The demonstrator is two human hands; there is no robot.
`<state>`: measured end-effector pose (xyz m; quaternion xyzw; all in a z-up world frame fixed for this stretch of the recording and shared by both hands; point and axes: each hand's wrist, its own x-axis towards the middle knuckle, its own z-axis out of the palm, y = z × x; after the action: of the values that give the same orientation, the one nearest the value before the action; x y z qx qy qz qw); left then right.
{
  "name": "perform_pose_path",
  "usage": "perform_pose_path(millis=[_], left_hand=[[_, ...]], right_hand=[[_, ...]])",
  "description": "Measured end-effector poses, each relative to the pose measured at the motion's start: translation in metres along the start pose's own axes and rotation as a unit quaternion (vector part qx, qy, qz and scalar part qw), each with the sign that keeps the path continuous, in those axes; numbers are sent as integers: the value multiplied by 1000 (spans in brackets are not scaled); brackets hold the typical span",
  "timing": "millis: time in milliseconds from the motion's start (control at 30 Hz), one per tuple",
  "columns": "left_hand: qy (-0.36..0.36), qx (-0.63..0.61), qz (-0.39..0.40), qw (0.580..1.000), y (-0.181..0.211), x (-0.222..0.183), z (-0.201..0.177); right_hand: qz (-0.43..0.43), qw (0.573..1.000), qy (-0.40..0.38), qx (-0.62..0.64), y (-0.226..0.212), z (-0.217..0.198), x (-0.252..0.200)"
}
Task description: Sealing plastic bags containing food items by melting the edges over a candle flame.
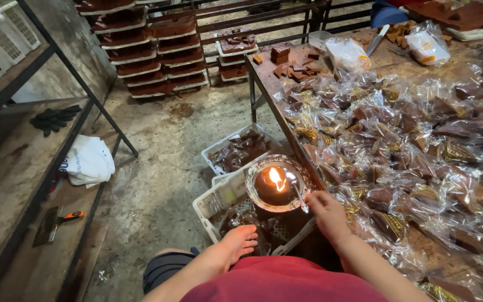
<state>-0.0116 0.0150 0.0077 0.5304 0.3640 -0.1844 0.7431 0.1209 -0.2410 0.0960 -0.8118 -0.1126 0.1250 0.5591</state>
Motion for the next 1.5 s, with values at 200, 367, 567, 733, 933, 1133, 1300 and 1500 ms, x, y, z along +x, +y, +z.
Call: perform_pose_path(millis=[200, 367, 567, 733, 933, 1133, 1300, 1500], left_hand=[[-13, 8, -15, 1000, 6, -10, 1], [-14, -2, -13, 1000, 7, -12, 1], [-13, 2, -25, 1000, 12, -21, -1], [-18, -13, -14, 1000, 0, -3, -10], [-15, -11, -7, 1000, -1, -8, -12], [-11, -18, -6, 1000, 0, -9, -11], [-15, -8, -6, 1000, -2, -11, -10], [-31, -9, -33, 999, 12, -27, -8]], right_hand=[[-113, 970, 213, -31, -8, -52, 14], [206, 916, 71, -336, -17, -79, 17], [173, 929, 96, -314, 12, -85, 29], [248, 926, 139, -248, -30, -91, 10], [262, 905, 127, -312, -6, -103, 22], [223, 904, 94, -352, 13, -105, 32], [178, 927, 133, -301, 32, -107, 36], [-35, 902, 405, 144, 22, -94, 27]])
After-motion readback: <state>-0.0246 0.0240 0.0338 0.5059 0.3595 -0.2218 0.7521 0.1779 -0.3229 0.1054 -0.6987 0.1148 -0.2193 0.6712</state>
